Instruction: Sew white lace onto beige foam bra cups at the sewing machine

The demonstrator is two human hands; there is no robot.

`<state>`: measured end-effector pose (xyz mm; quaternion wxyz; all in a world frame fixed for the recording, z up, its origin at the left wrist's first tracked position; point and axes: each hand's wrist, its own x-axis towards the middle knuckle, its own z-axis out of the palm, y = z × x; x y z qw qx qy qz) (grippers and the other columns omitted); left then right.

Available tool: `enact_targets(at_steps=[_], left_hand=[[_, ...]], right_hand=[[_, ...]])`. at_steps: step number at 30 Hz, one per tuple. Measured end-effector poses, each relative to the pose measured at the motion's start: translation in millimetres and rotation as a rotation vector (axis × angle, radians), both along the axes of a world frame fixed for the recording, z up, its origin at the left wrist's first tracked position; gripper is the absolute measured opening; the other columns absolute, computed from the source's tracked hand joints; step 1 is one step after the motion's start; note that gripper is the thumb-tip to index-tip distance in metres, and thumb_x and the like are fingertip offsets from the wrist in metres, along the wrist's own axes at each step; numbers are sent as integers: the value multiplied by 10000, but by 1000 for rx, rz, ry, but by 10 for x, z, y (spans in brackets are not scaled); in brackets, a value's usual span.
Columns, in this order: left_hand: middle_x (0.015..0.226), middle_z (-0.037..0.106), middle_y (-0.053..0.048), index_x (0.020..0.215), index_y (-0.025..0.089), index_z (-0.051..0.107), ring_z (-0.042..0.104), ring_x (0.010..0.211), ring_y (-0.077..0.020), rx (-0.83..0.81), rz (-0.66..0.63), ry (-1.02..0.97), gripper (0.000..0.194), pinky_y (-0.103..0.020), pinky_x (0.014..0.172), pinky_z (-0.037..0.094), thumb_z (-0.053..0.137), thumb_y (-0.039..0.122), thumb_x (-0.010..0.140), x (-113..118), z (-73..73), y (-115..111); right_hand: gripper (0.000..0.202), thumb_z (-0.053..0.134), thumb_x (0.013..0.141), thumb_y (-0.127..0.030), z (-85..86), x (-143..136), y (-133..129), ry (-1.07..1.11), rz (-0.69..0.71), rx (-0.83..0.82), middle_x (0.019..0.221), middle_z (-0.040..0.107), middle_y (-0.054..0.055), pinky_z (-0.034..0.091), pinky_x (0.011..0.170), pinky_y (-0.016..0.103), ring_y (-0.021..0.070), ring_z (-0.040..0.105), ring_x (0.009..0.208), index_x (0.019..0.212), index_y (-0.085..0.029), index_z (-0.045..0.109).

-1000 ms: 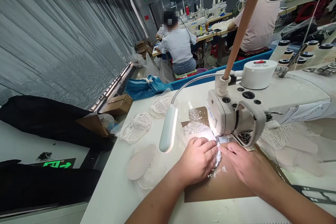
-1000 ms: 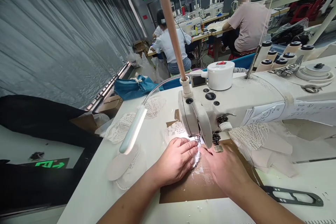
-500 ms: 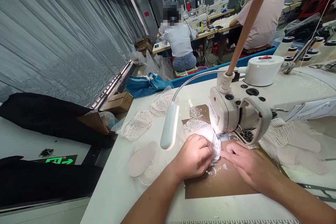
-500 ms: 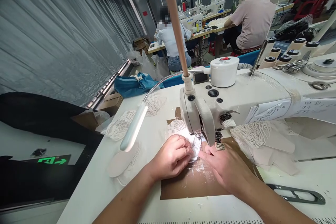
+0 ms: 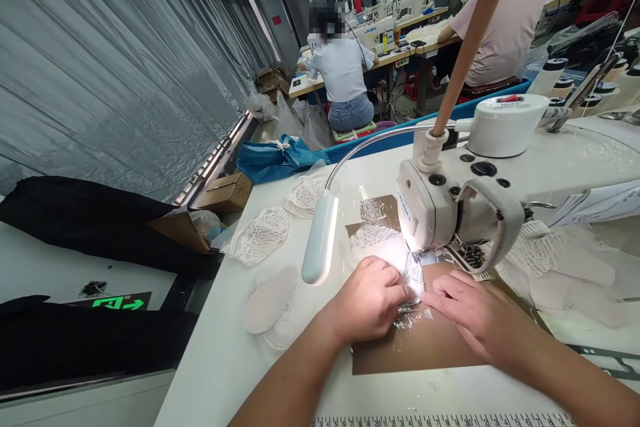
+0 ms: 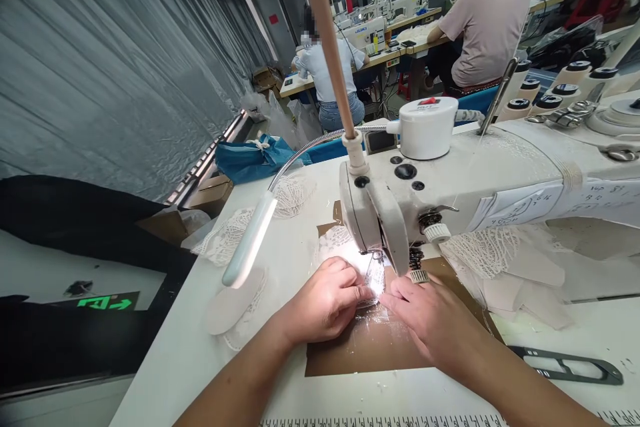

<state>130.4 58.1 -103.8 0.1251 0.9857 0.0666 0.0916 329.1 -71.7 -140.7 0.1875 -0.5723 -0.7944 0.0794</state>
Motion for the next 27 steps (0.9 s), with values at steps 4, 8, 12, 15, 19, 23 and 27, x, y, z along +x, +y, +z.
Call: enact_targets(at_steps=[4, 8, 12, 15, 19, 23, 27], left_hand=[[844, 595, -61, 1123, 207, 640, 475, 782, -193, 23, 12, 17, 343, -350, 772, 388, 508, 138, 814, -5, -3, -21], [809, 570, -55, 1146, 209, 635, 450, 762, -195, 49, 11, 51, 359, -349, 751, 377, 512, 145, 815, -6, -1, -40], [795, 564, -54, 1135, 205, 642, 449, 763, -196, 60, 2, 69, 346, -348, 756, 374, 510, 152, 819, -2, 1, -41], [794, 570, -53, 1134, 206, 640, 458, 768, -197, 64, -1, 67, 335, -350, 756, 377, 504, 161, 831, -5, 1, -36], [958, 628, -69, 1125, 194, 628, 491, 836, -204, 44, 4, 60, 325, -354, 782, 391, 505, 146, 828, -1, 10, -46], [1323, 560, -47, 1137, 163, 595, 505, 952, -209, 46, 2, 38, 298, -356, 842, 400, 469, 134, 868, 35, -3, -65], [1342, 565, -47, 1202, 152, 561, 507, 937, -210, 81, 53, 33, 309, -356, 814, 407, 424, 172, 926, 80, -43, -56]], right_hand=[[519, 385, 745, 21, -2, 3, -8, 0, 2, -37, 851, 545, 35, 341, 657, 319, 193, 499, 754, 1128, -247, 609], [503, 387, 762, 6, -3, 8, -8, -11, 1, -27, 833, 538, 35, 338, 645, 316, 194, 509, 739, 1134, -256, 603], [427, 371, 819, -33, 6, 14, 9, 12, -19, 17, 791, 546, 29, 326, 594, 300, 178, 504, 669, 1109, -236, 611], [382, 357, 855, -65, -4, 8, 26, 11, -46, 54, 765, 553, 30, 321, 567, 296, 178, 503, 650, 1103, -206, 611], [456, 363, 815, -37, -29, -20, 37, -45, -37, 88, 787, 566, 28, 328, 590, 303, 182, 503, 659, 1167, -215, 593], [467, 403, 737, -7, -8, -48, 44, -65, -27, 132, 840, 602, 43, 336, 623, 298, 187, 515, 715, 1113, -184, 617], [460, 430, 661, 3, 57, -74, 47, -40, -48, 163, 776, 591, 31, 313, 605, 278, 184, 504, 706, 1018, -189, 647]])
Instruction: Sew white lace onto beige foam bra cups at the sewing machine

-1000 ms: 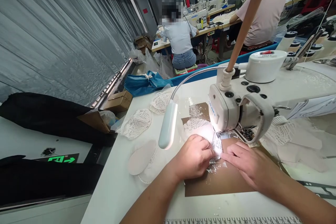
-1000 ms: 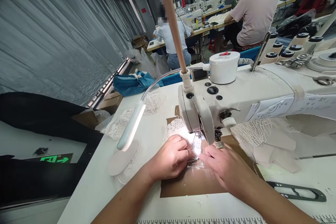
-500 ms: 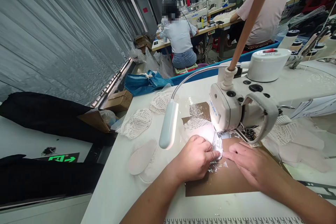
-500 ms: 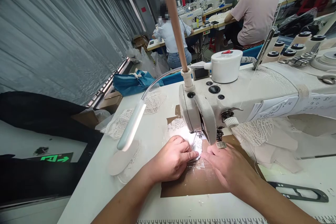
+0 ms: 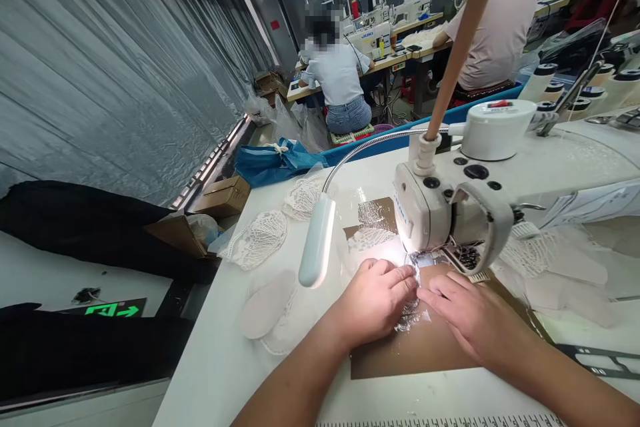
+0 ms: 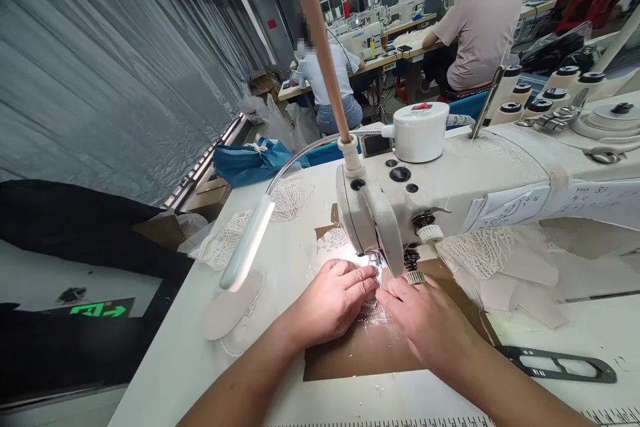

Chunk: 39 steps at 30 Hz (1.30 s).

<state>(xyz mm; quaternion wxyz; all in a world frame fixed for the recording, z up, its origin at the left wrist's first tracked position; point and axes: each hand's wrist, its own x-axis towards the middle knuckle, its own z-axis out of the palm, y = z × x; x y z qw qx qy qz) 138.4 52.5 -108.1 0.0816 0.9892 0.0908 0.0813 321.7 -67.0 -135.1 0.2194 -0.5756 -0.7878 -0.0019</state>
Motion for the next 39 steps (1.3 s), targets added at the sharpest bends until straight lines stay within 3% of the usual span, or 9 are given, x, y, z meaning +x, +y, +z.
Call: enact_targets(at_steps=[11, 15, 18, 22, 26, 30, 34, 39], left_hand=[[1352, 553, -55, 1279, 158, 526, 507, 862, -214, 43, 68, 50, 390, -353, 735, 408, 448, 204, 899, 56, 10, 50], [1284, 592, -69, 1266, 146, 529, 517, 852, -222, 53, 122, 41, 385, -357, 709, 414, 439, 212, 898, 104, 7, 41], [1236, 606, -90, 1231, 139, 547, 514, 830, -226, 76, 153, 33, 357, -356, 686, 412, 432, 232, 907, 124, -11, 39], [1207, 608, -110, 1183, 131, 570, 509, 822, -223, 79, 167, -5, 319, -352, 689, 417, 423, 239, 921, 97, -9, 35], [1283, 578, -85, 1193, 152, 570, 516, 854, -208, 44, 64, -47, 310, -353, 747, 430, 414, 205, 931, 38, 12, 22], [1288, 594, -74, 1166, 134, 595, 528, 915, -207, 18, -46, -83, 296, -341, 782, 436, 411, 183, 940, 15, -28, 18], [1259, 624, -47, 1150, 146, 614, 532, 915, -202, 26, -32, -83, 285, -339, 752, 440, 423, 190, 943, 11, -66, 15], [1249, 631, -41, 1167, 153, 616, 532, 895, -197, 40, -8, -84, 297, -339, 725, 439, 420, 222, 955, 1, -21, -8]], right_hand=[[474, 422, 642, 11, 61, -40, 67, -94, -96, 107, 764, 629, 44, 305, 575, 288, 177, 534, 673, 990, -180, 681], [489, 432, 661, 7, 87, -52, 104, -141, -187, 104, 877, 686, 42, 276, 506, 287, 135, 485, 544, 1021, -202, 689], [520, 432, 673, 9, 63, -42, 107, -202, -247, 110, 852, 704, 35, 278, 477, 286, 127, 462, 483, 1055, -221, 699], [545, 435, 703, -2, -1, 9, 105, -260, -282, 114, 871, 724, 40, 365, 508, 288, 164, 576, 572, 1114, -243, 700], [514, 412, 750, -26, -20, 57, 101, -242, -276, 138, 1008, 732, 61, 438, 563, 311, 191, 638, 664, 1134, -219, 693], [489, 386, 784, -39, -2, 49, 87, -171, -189, 66, 1014, 719, 71, 427, 557, 292, 171, 628, 664, 1147, -191, 676], [503, 374, 771, -27, -8, 22, 67, -113, -138, 51, 966, 697, 45, 316, 499, 285, 127, 499, 520, 1131, -223, 665], [501, 383, 726, -28, -10, 4, 59, -92, -139, 101, 866, 673, 48, 242, 495, 290, 125, 420, 493, 1080, -216, 683]])
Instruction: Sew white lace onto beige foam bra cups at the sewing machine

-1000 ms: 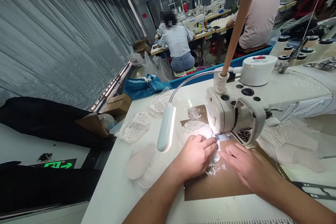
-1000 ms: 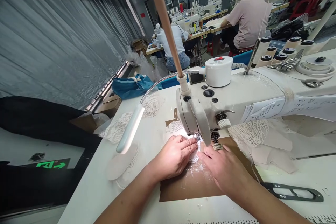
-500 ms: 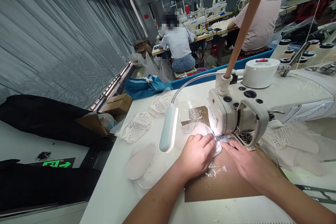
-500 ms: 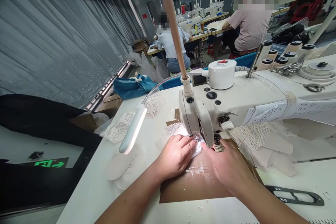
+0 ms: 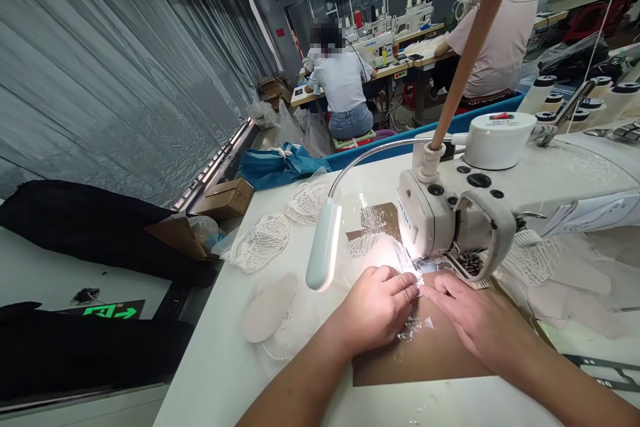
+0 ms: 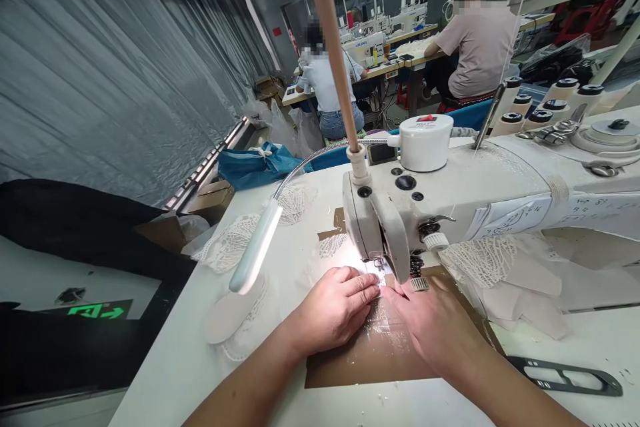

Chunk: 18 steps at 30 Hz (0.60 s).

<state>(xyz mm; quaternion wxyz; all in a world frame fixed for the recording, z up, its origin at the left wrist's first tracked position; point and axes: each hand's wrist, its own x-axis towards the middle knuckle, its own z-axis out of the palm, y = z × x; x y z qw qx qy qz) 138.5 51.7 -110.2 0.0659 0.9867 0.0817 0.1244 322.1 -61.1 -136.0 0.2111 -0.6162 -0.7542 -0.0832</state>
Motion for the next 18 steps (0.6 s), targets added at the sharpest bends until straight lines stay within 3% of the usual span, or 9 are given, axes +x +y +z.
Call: enact_targets(at_steps=[5, 11, 15, 18], left_hand=[[1230, 631, -84, 1172, 153, 617, 544, 898, -200, -23, 16, 16, 316, -344, 755, 450, 404, 257, 962, 16, 37, 26], [1202, 631, -106, 1181, 152, 604, 547, 922, -217, -98, 77, -38, 318, -368, 822, 452, 419, 264, 947, 45, 14, 68], [1128, 643, -98, 1142, 164, 619, 531, 873, -216, -117, 154, -56, 298, -370, 796, 452, 439, 264, 927, 59, 7, 85], [1149, 629, -94, 1116, 175, 630, 529, 961, -237, -117, 203, -96, 280, -387, 836, 450, 461, 259, 908, 62, -4, 106]], right_hand=[[501, 386, 723, -11, 22, -25, 26, -15, -21, 4, 882, 687, 59, 258, 493, 279, 134, 496, 549, 1085, -180, 688], [544, 403, 748, -13, 45, 3, 41, -54, -65, -72, 726, 665, 18, 241, 453, 268, 130, 470, 478, 1178, -227, 659], [527, 389, 755, -21, 33, 50, 25, -55, -28, -71, 804, 696, 29, 306, 473, 263, 131, 521, 503, 1144, -235, 673], [487, 385, 793, -45, 0, 80, 5, -75, -8, -65, 886, 716, 41, 345, 471, 258, 127, 551, 504, 1141, -228, 673]])
